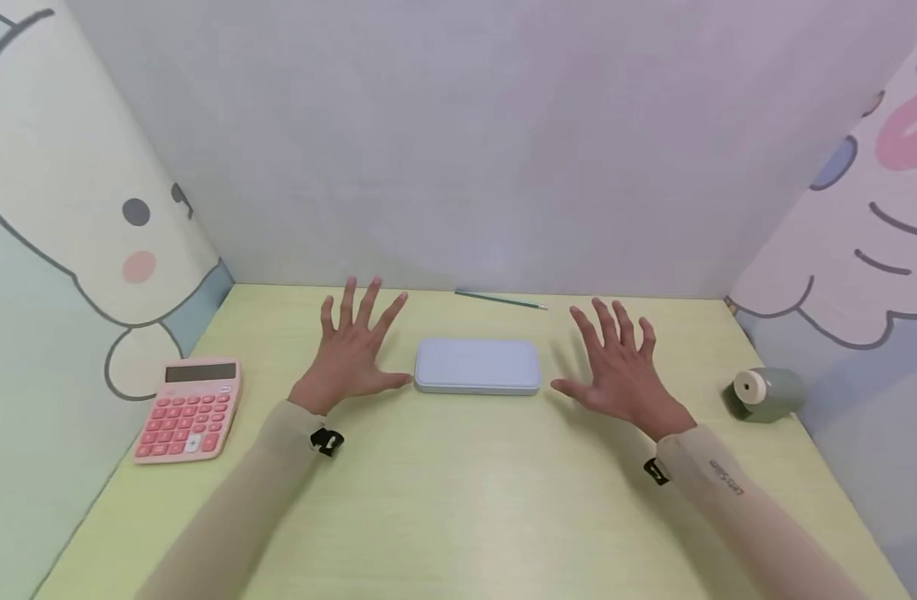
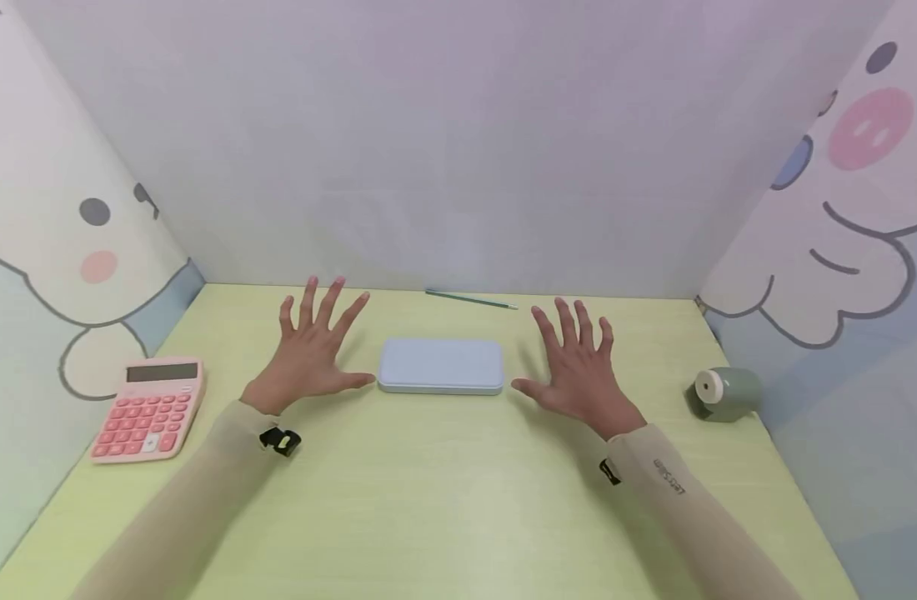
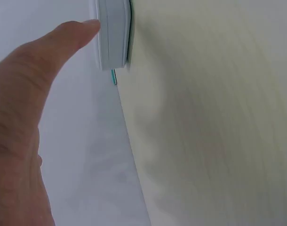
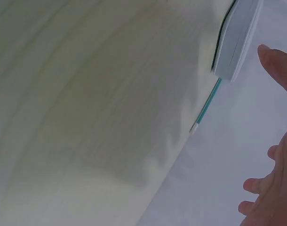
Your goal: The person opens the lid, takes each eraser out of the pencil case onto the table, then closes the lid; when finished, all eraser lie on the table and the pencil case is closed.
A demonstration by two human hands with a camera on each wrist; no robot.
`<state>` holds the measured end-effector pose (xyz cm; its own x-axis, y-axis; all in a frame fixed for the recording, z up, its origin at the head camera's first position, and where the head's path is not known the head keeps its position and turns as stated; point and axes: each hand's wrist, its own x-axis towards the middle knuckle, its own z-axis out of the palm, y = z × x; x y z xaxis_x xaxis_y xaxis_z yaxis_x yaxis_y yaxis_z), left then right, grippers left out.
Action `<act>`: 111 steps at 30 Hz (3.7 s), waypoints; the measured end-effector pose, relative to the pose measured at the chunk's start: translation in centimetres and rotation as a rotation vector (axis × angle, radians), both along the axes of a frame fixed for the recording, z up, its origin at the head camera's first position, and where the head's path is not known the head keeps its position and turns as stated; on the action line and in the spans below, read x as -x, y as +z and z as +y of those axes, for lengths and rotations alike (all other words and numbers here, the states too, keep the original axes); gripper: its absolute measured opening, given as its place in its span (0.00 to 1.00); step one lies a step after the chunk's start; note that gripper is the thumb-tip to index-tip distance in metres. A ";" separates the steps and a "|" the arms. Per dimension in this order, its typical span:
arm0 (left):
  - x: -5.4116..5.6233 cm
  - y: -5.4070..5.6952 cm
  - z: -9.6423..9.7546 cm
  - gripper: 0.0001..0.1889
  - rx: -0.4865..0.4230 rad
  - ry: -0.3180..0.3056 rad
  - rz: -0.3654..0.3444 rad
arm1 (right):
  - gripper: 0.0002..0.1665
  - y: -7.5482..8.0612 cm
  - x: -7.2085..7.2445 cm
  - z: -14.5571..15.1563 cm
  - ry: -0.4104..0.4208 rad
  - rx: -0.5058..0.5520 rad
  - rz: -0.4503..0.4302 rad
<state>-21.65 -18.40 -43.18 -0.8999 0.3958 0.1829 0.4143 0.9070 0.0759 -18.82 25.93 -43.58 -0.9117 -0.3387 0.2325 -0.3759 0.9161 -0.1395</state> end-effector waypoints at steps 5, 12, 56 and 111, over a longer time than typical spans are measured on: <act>-0.1 -1.1 2.0 0.72 -0.118 -0.049 -0.059 | 0.70 -0.5 -0.2 -1.8 0.014 0.164 -0.169; -0.1 -3.0 4.0 0.70 -0.307 -0.105 -0.234 | 0.66 -1.5 -0.1 -4.3 0.104 0.246 -0.286; -1.1 -5.5 8.5 0.65 -0.560 0.075 -0.218 | 0.57 -4.6 -0.4 -9.6 -0.021 0.511 -0.209; -0.4 -5.8 5.8 0.79 -0.730 -0.022 -0.354 | 0.52 0.0 6.1 -6.3 -0.213 0.665 -0.549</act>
